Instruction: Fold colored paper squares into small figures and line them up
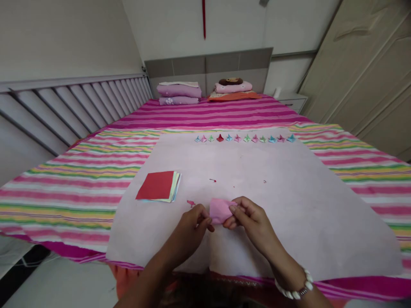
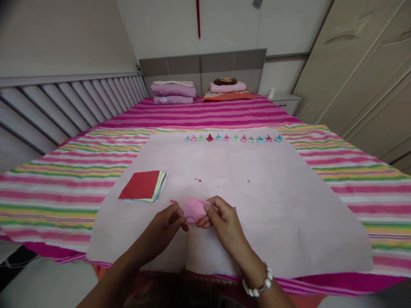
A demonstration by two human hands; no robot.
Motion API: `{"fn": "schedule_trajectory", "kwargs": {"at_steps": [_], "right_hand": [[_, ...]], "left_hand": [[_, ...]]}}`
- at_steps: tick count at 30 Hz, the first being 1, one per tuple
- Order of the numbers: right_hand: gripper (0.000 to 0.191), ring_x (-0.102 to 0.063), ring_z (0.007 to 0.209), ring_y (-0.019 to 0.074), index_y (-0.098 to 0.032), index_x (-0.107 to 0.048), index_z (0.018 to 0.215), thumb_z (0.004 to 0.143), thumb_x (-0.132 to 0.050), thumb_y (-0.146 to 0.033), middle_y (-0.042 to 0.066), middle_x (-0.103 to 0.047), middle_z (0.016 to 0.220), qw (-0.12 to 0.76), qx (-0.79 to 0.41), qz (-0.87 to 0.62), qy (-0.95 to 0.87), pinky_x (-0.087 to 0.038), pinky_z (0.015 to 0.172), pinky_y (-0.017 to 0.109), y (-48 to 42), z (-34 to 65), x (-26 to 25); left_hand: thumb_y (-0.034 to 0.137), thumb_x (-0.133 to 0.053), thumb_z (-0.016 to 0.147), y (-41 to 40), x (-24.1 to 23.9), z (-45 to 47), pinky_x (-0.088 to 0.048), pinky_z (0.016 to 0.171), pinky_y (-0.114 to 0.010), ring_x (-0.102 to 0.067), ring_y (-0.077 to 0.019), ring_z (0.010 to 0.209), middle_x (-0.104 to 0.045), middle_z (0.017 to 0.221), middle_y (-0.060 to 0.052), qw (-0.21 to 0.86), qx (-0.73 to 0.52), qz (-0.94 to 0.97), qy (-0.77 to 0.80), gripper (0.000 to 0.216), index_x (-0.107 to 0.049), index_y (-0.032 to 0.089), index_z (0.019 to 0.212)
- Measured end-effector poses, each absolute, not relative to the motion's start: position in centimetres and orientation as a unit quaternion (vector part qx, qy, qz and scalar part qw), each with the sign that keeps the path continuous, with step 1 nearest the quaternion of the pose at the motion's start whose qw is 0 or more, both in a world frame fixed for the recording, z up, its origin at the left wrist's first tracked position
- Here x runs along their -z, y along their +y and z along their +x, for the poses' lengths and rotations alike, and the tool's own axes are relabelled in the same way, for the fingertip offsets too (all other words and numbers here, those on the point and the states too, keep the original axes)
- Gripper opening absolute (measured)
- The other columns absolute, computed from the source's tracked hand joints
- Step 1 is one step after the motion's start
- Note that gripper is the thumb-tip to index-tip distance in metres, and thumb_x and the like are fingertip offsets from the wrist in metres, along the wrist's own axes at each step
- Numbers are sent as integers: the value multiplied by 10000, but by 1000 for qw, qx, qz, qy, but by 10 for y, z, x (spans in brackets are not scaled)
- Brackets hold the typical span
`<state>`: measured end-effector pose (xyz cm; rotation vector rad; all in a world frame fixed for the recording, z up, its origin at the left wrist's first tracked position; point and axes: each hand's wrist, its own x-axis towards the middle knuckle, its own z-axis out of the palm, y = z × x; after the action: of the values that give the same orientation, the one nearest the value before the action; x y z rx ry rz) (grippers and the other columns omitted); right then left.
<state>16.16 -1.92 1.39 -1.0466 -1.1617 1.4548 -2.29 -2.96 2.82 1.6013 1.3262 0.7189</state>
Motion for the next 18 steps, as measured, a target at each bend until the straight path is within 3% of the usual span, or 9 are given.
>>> {"fn": "schedule_trajectory", "kwargs": {"at_steps": [3,6,11,18], "right_hand": [[295,-663,531,152,-177,-575,805,784,-651,-460,6,-673,560,488,-590,-431,-478,-514,545,245,-18,162,-12],[285,-664,535,157,-178,-580,812,792,-645,-454,7,-672,564,494,-587,-429,-477,-516,549,254,-17,164,-10],[286,-656,523,160,-185,-583,806,783,-653,-462,2,-664,552,495,-586,-437,-469,-515,550,264,-18,163,-10],[298,-640,499,157,-186,-576,783,773,-658,-473,0,-659,530,501,-585,-439,-463,-500,537,263,-21,158,-10]], "left_hand": [[257,-490,843,-30,-26,-21,-429,673,-295,-652,-189,737,-645,707,-5,487,-316,618,530,106,-480,203,752],[295,-521,835,-28,-24,-21,-457,724,-324,-670,-199,773,-667,746,-23,543,-346,566,515,127,-526,184,896],[234,-717,667,-28,-21,-18,-492,728,-334,-677,-200,750,-687,755,-21,563,-376,499,541,464,-499,169,1072],[204,-609,756,-32,-15,-16,-497,706,-330,-682,-177,658,-640,661,26,489,-385,566,540,351,-512,163,1091]]}}
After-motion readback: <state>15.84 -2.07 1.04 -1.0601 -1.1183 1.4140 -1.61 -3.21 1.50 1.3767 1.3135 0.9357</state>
